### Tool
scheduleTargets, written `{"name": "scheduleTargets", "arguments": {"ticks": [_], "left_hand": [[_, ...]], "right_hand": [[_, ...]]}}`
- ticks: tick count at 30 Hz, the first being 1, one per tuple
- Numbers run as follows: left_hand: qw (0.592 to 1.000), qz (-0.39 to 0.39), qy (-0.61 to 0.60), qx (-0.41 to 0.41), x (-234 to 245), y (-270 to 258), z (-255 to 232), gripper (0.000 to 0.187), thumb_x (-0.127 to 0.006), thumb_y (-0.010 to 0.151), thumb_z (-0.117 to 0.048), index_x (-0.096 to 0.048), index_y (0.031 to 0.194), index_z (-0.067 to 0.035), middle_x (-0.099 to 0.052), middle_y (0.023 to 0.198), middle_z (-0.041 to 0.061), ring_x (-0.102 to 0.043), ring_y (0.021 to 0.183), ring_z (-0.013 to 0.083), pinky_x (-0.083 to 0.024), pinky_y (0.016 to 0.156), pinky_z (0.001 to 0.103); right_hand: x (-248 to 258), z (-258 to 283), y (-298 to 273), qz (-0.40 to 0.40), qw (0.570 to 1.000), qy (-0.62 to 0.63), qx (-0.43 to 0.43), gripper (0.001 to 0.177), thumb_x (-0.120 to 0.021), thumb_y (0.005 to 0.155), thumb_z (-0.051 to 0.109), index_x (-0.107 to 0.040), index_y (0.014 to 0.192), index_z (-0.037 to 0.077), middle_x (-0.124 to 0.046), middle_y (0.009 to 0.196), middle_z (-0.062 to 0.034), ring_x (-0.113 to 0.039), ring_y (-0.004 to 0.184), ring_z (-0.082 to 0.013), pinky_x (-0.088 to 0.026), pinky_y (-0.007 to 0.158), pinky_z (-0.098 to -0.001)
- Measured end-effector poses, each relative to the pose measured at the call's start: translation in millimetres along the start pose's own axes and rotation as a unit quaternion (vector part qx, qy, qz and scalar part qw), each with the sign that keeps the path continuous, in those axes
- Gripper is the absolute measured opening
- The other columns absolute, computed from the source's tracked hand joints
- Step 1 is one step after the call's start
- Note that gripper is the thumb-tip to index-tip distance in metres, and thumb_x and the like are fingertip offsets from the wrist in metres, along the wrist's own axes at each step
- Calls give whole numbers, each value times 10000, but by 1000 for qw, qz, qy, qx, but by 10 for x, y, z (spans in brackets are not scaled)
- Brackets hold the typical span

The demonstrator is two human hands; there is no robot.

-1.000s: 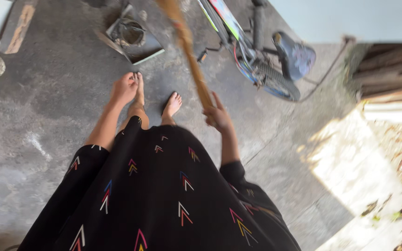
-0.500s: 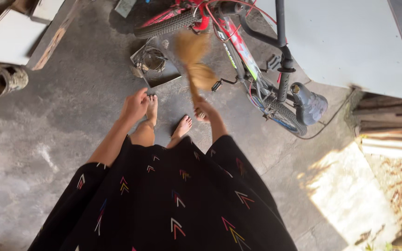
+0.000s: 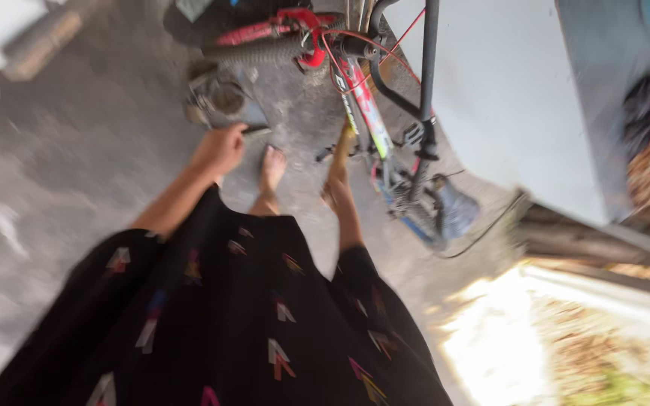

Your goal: The person sweeps debris into a dustpan using a small broom and then sets the tools down next to a motorcycle.

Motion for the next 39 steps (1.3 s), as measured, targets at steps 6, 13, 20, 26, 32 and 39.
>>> {"name": "scheduleTargets", "arguments": {"ticks": [6, 13, 20, 26, 32, 39], "left_hand": [[997, -32, 29, 70, 90, -334, -56, 378, -614, 950, -123, -658, 1316, -36, -732, 1028, 226, -707, 934, 397, -550, 795, 478], [992, -67, 1, 110, -55, -366, -15, 349, -605, 977, -116, -656, 1310, -24, -745, 1048, 208, -713, 966, 394, -555, 835, 470], [990, -93, -14, 110, -188, -120, -155, 335, -610, 977, -120, -670, 1295, -33, -740, 1052, 225, -713, 997, 395, -559, 865, 455], [991, -111, -8, 80, -141, -166, -435, 328, -635, 954, -116, -676, 1269, -37, -744, 1044, 221, -716, 978, 395, -558, 847, 464], [988, -146, -7, 39, 124, -399, -515, 312, -623, 994, -104, -667, 1295, -35, -741, 1053, 219, -720, 986, 386, -570, 828, 454], [986, -147, -7, 73, 159, -408, -213, 323, -602, 986, -64, -673, 1299, -27, -743, 1043, 211, -722, 952, 376, -574, 830, 441]], "right_hand": [[-375, 62, 614, 38, 965, -141, -218, 372, -593, 878, 28, -420, 1191, 131, -463, 707, -74, -487, 483, -194, -454, 392, -363], [-52, 126, 98, 163, 959, -99, -208, 799, -601, 872, 75, -307, 1603, 212, -590, 904, -135, -632, 640, -232, -514, 415, -354], [824, 662, -979, 55, 973, -197, -102, 873, -594, 796, 3, -324, 1596, 223, -618, 872, -141, -558, 511, -236, -479, 384, -338], [289, 334, 345, 65, 970, -217, -85, 727, -564, 917, 66, -303, 1579, 216, -525, 782, -68, -533, 531, -159, -502, 416, -338], [-484, 55, 465, 134, 925, -274, -226, 719, -578, 889, 80, -334, 1538, 274, -538, 774, -78, -571, 527, -195, -512, 405, -361], [593, 312, -412, 177, 969, -130, -114, 791, -585, 836, 54, -423, 1600, 186, -630, 842, -129, -565, 533, -181, -494, 410, -316]]}}
Point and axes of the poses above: each hand's wrist, its own y-axis towards the middle knuckle, its own x-axis out of the back of the hand, z = x × y, the point moved 1 cm from there along y, towards the middle knuckle
